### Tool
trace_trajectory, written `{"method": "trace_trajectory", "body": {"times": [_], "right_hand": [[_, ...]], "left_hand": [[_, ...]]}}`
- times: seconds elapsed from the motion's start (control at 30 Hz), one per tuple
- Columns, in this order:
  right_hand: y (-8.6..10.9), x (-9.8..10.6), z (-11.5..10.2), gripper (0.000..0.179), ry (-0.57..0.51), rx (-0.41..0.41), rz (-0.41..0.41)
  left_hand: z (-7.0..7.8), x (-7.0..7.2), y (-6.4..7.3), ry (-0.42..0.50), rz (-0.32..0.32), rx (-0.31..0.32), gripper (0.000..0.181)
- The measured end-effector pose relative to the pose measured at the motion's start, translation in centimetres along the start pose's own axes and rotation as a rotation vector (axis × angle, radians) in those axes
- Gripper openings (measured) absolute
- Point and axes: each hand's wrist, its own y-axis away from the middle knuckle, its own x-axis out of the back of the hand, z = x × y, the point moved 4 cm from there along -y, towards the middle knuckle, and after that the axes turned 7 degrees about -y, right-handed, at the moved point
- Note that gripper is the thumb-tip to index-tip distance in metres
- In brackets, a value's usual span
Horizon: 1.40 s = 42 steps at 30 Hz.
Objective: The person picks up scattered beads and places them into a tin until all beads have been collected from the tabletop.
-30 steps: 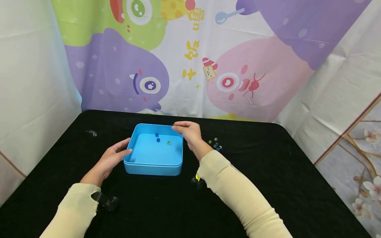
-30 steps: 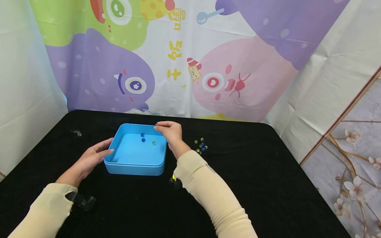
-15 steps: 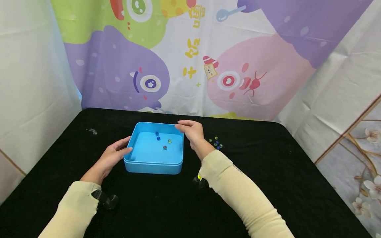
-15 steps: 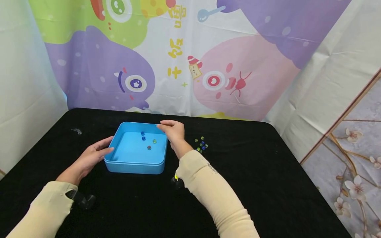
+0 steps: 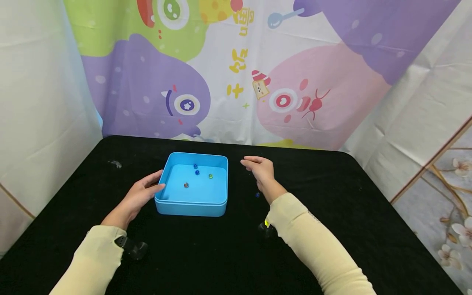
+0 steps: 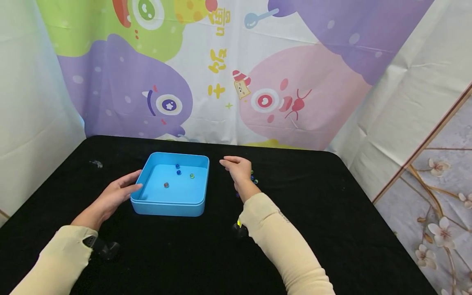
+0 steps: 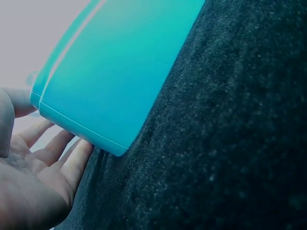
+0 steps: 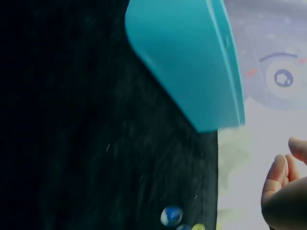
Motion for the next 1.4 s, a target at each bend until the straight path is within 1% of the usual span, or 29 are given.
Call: {"method": "trace_trajectory", "body": {"times": [0.3,0.4,0.53,0.63,0.73,0.83,1.0,1.2,1.4], "right_hand": [[-0.9,3.7,1.3,0.029,-0.046,-0.019,0.051],[-1.2,4.8,1.8,0.032,-0.037,-0.021,0.071],[-1.1,6.1,2.2,0.031,-0.011,-0.013,0.095],[-1.0,6.8,2.4,0.031,-0.016,-0.011,0.111],[-1.4,7.4,2.8,0.033,-0.009,-0.025,0.120],[-2.1,8.1,3.4,0.037,0.000,-0.056,0.115],[-3.0,9.1,4.2,0.039,0.020,-0.102,0.102],[-3.6,9.8,5.1,0.037,0.052,-0.104,0.095],[-3.8,9.8,5.9,0.035,0.138,-0.127,0.036]], "left_hand": [[0.0,0.0,0.0,0.006,0.005,0.011,0.063],[0.0,0.0,0.0,0.009,0.002,0.014,0.063],[0.0,0.0,0.0,0.009,-0.001,0.018,0.063],[0.0,0.0,0.0,0.006,0.000,0.024,0.063],[0.0,0.0,0.0,0.008,0.002,0.026,0.063],[0.0,0.0,0.0,0.009,0.003,0.023,0.063],[0.0,0.1,0.0,0.009,-0.002,0.015,0.063],[0.0,0.1,0.1,0.008,-0.001,0.017,0.063],[-0.1,0.1,0.1,0.010,0.000,0.020,0.063]]}}
